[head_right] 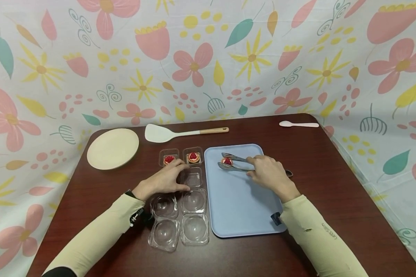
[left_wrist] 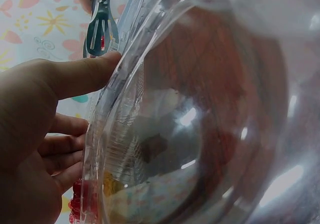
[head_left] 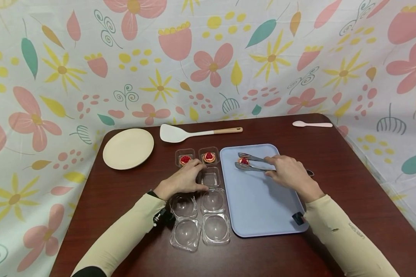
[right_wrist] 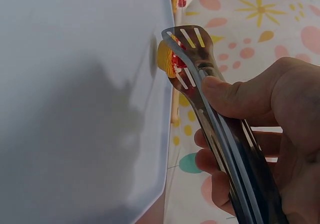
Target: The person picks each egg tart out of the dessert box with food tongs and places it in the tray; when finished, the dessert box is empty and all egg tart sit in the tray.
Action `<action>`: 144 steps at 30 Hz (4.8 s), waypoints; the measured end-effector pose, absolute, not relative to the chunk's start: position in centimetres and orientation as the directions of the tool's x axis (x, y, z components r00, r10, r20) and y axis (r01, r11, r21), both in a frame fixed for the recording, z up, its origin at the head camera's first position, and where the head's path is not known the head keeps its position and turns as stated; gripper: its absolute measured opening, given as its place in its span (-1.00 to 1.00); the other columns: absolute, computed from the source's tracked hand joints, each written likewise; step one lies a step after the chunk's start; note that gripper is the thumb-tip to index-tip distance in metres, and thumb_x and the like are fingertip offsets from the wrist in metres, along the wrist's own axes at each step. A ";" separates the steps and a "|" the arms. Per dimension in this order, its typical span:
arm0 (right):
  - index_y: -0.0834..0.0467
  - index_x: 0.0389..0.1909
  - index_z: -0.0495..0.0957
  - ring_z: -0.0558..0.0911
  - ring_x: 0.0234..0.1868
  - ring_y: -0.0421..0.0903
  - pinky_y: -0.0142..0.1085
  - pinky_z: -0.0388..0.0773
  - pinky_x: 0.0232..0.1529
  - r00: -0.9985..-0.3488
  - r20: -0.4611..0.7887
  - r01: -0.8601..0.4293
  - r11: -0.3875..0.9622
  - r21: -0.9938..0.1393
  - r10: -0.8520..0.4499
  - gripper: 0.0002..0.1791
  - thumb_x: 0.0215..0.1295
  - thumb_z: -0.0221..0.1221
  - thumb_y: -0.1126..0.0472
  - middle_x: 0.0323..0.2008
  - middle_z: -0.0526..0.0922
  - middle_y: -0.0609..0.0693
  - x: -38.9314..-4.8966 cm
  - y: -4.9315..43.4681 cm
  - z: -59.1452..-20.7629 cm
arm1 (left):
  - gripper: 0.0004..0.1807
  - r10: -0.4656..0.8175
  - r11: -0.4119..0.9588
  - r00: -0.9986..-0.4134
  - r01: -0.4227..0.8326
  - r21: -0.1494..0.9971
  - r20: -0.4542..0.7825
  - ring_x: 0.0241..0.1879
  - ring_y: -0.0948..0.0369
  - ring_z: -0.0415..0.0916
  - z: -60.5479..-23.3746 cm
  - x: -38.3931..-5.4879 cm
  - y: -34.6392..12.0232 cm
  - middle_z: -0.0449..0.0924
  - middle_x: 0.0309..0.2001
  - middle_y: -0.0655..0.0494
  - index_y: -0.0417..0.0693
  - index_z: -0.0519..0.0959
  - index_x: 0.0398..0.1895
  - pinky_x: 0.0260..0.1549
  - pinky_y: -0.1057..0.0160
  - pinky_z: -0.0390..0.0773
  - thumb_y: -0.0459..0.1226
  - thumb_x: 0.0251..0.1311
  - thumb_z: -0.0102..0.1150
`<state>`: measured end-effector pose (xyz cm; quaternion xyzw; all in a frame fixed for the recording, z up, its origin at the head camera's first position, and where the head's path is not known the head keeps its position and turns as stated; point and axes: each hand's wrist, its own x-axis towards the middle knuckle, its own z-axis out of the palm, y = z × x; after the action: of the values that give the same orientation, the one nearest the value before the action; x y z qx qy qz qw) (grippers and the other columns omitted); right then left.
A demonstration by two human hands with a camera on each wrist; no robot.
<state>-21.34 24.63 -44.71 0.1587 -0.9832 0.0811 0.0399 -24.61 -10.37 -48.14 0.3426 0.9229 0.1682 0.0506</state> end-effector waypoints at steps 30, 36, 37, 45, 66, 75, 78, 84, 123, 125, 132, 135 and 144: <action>0.23 0.18 0.54 0.62 -0.02 0.20 0.11 0.57 -0.32 -0.950 0.080 -0.313 0.927 -0.207 -0.303 -0.36 0.06 0.41 0.09 0.11 0.58 0.29 -21.3 25.6 -45.2 | -0.15 0.662 0.709 -0.749 0.639 0.299 0.029 0.13 0.06 0.40 -48.1 -24.6 -10.3 0.43 0.09 -0.02 -0.23 0.48 0.19 0.20 0.10 0.40 0.13 -0.09 0.46; 0.22 0.19 0.53 0.63 -0.06 0.19 0.13 0.57 -0.30 -0.947 0.093 -0.322 0.925 -0.201 -0.309 -0.35 0.07 0.41 0.08 0.09 0.59 0.28 -21.6 25.4 -44.9 | -0.13 0.671 0.701 -0.740 0.651 0.291 0.042 0.13 0.05 0.38 -48.0 -24.4 -10.3 0.42 0.09 -0.03 -0.24 0.47 0.20 0.20 0.08 0.39 0.14 -0.07 0.44; 0.23 0.20 0.52 0.63 -0.06 0.19 0.13 0.57 -0.30 -0.946 0.095 -0.324 0.925 -0.201 -0.310 -0.35 0.07 0.41 0.08 0.09 0.59 0.28 -21.7 25.4 -44.9 | -0.13 0.672 0.699 -0.739 0.653 0.292 0.043 0.13 0.05 0.38 -47.9 -24.4 -10.3 0.42 0.09 -0.03 -0.25 0.47 0.21 0.21 0.07 0.39 0.15 -0.07 0.44; 0.22 0.21 0.51 0.64 -0.08 0.14 0.06 0.57 -0.30 -0.938 0.110 -0.345 0.912 -0.220 -0.328 -0.34 0.08 0.41 0.07 0.08 0.60 0.26 -22.0 24.7 -44.3 | -0.16 0.665 0.705 -0.745 0.649 0.287 0.051 0.18 0.03 0.36 -47.4 -24.4 -10.4 0.41 0.14 -0.06 -0.24 0.46 0.23 0.24 0.07 0.37 0.14 0.00 0.39; 0.17 0.25 0.50 0.64 -0.01 0.15 0.03 0.59 -0.39 -0.903 0.170 -0.428 0.866 -0.260 -0.395 -0.34 0.13 0.38 0.03 0.14 0.58 0.21 -23.7 21.5 -43.5 | -0.27 0.621 0.728 -0.775 0.625 0.282 0.116 0.20 0.03 0.35 -46.8 -28.1 -11.1 0.45 0.14 -0.05 -0.21 0.49 0.22 0.20 0.05 0.41 0.09 0.10 0.32; 0.16 0.22 0.52 0.64 0.03 0.15 0.06 0.59 -0.17 -0.871 0.211 -0.484 0.847 -0.220 -0.444 -0.38 0.14 0.36 0.04 0.11 0.61 0.18 -24.8 20.1 -43.5 | -0.20 0.581 0.767 -0.812 0.569 0.297 0.055 0.36 0.00 0.24 -46.9 -30.2 -11.1 0.36 0.31 -0.10 -0.20 0.39 0.32 0.31 -0.05 0.28 0.12 0.13 0.28; 0.15 0.24 0.51 0.64 0.02 0.15 0.04 0.59 -0.22 -0.876 0.191 -0.477 0.852 -0.217 -0.442 -0.37 0.14 0.36 0.03 0.10 0.61 0.17 -25.1 19.6 -43.4 | -0.18 0.581 0.770 -0.813 0.562 0.303 0.031 0.38 -0.01 0.21 -47.0 -30.7 -11.1 0.35 0.33 -0.12 -0.21 0.37 0.33 0.34 -0.04 0.24 0.11 0.14 0.27; 0.11 0.26 0.49 0.64 0.00 0.11 -0.08 0.54 -0.37 -0.886 0.138 -0.464 0.857 -0.224 -0.443 -0.37 0.17 0.34 0.00 0.12 0.59 0.16 -25.4 18.8 -43.5 | -0.16 0.581 0.771 -0.814 0.547 0.325 -0.008 0.40 0.00 0.20 -47.1 -31.2 -11.0 0.34 0.35 -0.14 -0.22 0.34 0.35 0.37 -0.03 0.21 0.13 0.14 0.26; 0.19 0.28 0.47 0.62 0.03 0.15 -0.09 0.58 -0.29 -0.876 0.044 -0.479 0.854 -0.202 -0.481 -0.36 0.21 0.32 0.02 0.13 0.59 0.17 -26.9 16.4 -43.4 | -0.18 0.560 0.791 -0.827 0.520 0.322 -0.041 0.32 0.00 0.31 -47.7 -32.0 -10.3 0.39 0.30 -0.06 -0.14 0.40 0.32 0.29 0.00 0.32 0.16 0.09 0.27; 0.19 0.28 0.47 0.62 0.03 0.15 -0.09 0.58 -0.29 -0.877 0.030 -0.475 0.858 -0.197 -0.479 -0.36 0.21 0.33 0.02 0.13 0.59 0.16 -26.9 16.2 -43.2 | -0.18 0.560 0.792 -0.827 0.518 0.324 -0.045 0.32 0.00 0.31 -47.7 -32.0 -10.2 0.39 0.29 -0.07 -0.14 0.40 0.31 0.30 0.00 0.32 0.16 0.09 0.28; 0.20 0.29 0.45 0.60 0.07 0.17 -0.04 0.61 -0.22 -0.881 -0.024 -0.462 0.871 -0.166 -0.472 -0.34 0.22 0.31 0.00 0.12 0.59 0.15 -27.1 15.6 -42.8 | -0.18 0.555 0.796 -0.830 0.509 0.327 -0.058 0.31 0.00 0.32 -47.7 -31.9 -10.2 0.39 0.29 -0.06 -0.14 0.40 0.32 0.29 0.01 0.33 0.16 0.09 0.28; 0.19 0.30 0.44 0.59 0.07 0.18 -0.02 0.61 -0.21 -0.883 -0.036 -0.458 0.876 -0.150 -0.467 -0.34 0.22 0.31 0.00 0.11 0.60 0.14 -27.1 15.3 -42.8 | -0.17 0.554 0.797 -0.830 0.508 0.326 -0.060 0.31 0.00 0.32 -47.8 -32.0 -10.2 0.39 0.29 -0.06 -0.14 0.40 0.32 0.29 0.01 0.33 0.17 0.09 0.28; 0.12 0.26 0.50 0.58 0.06 0.20 0.09 0.61 -0.18 -0.888 -0.039 -0.454 0.887 -0.087 -0.458 -0.39 0.20 0.32 0.03 0.01 0.62 0.10 -27.1 14.6 -42.6 | -0.17 0.559 0.793 -0.827 0.515 0.326 -0.055 0.30 0.00 0.33 -47.8 -32.0 -10.3 0.40 0.28 -0.08 -0.16 0.40 0.31 0.28 0.02 0.34 0.16 0.08 0.30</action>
<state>-27.13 14.60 -42.65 0.2350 -0.9708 0.0377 -0.0293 -32.01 -10.27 -47.83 0.2845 0.9439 0.1501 0.0746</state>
